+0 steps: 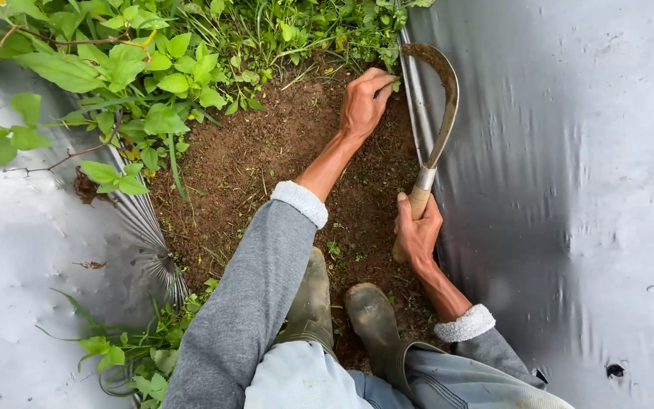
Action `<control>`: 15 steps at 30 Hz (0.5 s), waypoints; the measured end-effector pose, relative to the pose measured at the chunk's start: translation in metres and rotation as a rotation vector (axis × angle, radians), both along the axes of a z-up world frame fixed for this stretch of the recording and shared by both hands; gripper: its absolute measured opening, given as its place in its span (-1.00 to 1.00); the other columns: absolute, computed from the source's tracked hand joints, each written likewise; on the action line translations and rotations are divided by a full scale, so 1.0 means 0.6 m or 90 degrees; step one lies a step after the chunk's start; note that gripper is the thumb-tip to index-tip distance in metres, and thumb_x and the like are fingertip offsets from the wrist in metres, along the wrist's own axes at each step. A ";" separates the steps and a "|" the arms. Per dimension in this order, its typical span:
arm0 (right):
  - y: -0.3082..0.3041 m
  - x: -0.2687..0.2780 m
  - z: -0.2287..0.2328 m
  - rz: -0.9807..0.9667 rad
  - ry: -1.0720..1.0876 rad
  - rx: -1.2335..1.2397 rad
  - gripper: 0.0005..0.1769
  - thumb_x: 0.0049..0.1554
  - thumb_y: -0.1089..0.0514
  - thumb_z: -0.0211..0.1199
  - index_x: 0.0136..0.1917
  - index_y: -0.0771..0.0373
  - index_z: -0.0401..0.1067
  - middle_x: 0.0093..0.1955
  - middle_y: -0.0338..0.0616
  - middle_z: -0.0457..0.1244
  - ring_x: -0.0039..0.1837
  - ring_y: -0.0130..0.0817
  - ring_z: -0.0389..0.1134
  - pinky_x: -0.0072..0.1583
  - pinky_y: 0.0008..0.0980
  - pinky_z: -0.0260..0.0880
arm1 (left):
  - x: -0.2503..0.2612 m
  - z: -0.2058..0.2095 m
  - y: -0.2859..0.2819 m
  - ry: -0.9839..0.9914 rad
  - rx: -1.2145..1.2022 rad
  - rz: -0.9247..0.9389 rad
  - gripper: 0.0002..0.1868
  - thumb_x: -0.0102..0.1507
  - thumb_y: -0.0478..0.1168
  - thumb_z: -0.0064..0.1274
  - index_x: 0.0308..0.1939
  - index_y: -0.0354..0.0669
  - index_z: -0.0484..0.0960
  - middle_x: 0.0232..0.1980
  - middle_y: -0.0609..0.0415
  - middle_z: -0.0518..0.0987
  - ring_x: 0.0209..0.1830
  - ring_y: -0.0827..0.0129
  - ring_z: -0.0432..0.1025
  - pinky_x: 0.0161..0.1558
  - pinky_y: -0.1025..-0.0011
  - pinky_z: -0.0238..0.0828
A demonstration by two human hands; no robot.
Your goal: The person uses a sickle to cut weeds and grass in a narrow garden bed between two metal walls. They gather the cut vegetation by hand and move it aside, continuing to clear the soil surface throughout the clip.
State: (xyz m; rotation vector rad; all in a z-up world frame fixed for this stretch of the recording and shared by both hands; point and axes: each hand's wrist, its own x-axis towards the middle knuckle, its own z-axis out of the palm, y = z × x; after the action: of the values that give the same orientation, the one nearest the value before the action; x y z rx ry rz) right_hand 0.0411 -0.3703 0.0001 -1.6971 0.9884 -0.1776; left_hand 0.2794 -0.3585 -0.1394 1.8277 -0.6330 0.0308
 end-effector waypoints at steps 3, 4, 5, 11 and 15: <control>-0.001 0.003 -0.005 0.018 0.017 -0.047 -0.70 0.22 0.01 0.24 -0.17 0.19 0.23 -0.45 -0.25 0.12 -0.47 -0.47 0.14 -0.43 -0.35 0.23 | 0.019 -0.019 0.028 0.004 0.010 0.011 -0.86 0.23 -0.39 0.12 -0.14 -0.33 0.68 -0.17 -0.07 0.67 -0.31 0.27 0.59 -0.26 0.47 0.63; -0.001 0.005 -0.004 0.019 0.005 -0.029 -0.71 0.23 0.01 0.23 -0.15 0.20 0.22 -0.46 -0.25 0.12 -0.49 -0.46 0.14 -0.45 -0.36 0.23 | 0.027 -0.031 0.039 0.036 0.000 0.097 -0.87 0.20 -0.42 0.13 -0.18 -0.27 0.69 -0.20 -0.04 0.69 -0.31 0.30 0.60 -0.24 0.45 0.64; -0.001 0.005 -0.004 0.020 -0.007 -0.011 -0.71 0.24 0.02 0.22 -0.13 0.21 0.21 -0.47 -0.24 0.12 -0.51 -0.46 0.14 -0.48 -0.38 0.24 | 0.035 -0.043 0.051 0.067 -0.010 0.184 -0.86 0.17 -0.45 0.14 -0.22 -0.22 0.70 -0.22 -0.01 0.71 -0.31 0.33 0.61 -0.21 0.44 0.64; -0.001 0.012 -0.006 0.021 -0.005 -0.020 -0.71 0.23 0.01 0.23 -0.15 0.20 0.23 -0.47 -0.23 0.13 -0.51 -0.45 0.14 -0.48 -0.36 0.23 | -0.018 0.020 0.062 0.027 0.078 -0.003 -0.84 0.22 -0.43 0.12 -0.13 -0.37 0.66 -0.13 -0.11 0.65 -0.37 0.30 0.56 -0.30 0.50 0.61; -0.002 0.019 -0.008 0.018 -0.013 -0.028 -0.71 0.23 0.00 0.23 -0.14 0.20 0.25 -0.46 -0.25 0.12 -0.51 -0.47 0.15 -0.49 -0.38 0.25 | 0.017 0.059 0.036 -0.071 0.104 0.010 -0.87 0.27 -0.40 0.08 -0.10 -0.27 0.65 -0.12 0.03 0.61 -0.62 0.55 0.32 -0.69 0.65 0.26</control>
State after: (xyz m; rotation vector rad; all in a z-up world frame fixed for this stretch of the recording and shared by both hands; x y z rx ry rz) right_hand 0.0526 -0.3716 -0.0050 -1.7447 0.9518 -0.1986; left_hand 0.2899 -0.3369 -0.1041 1.9993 -0.7162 0.0946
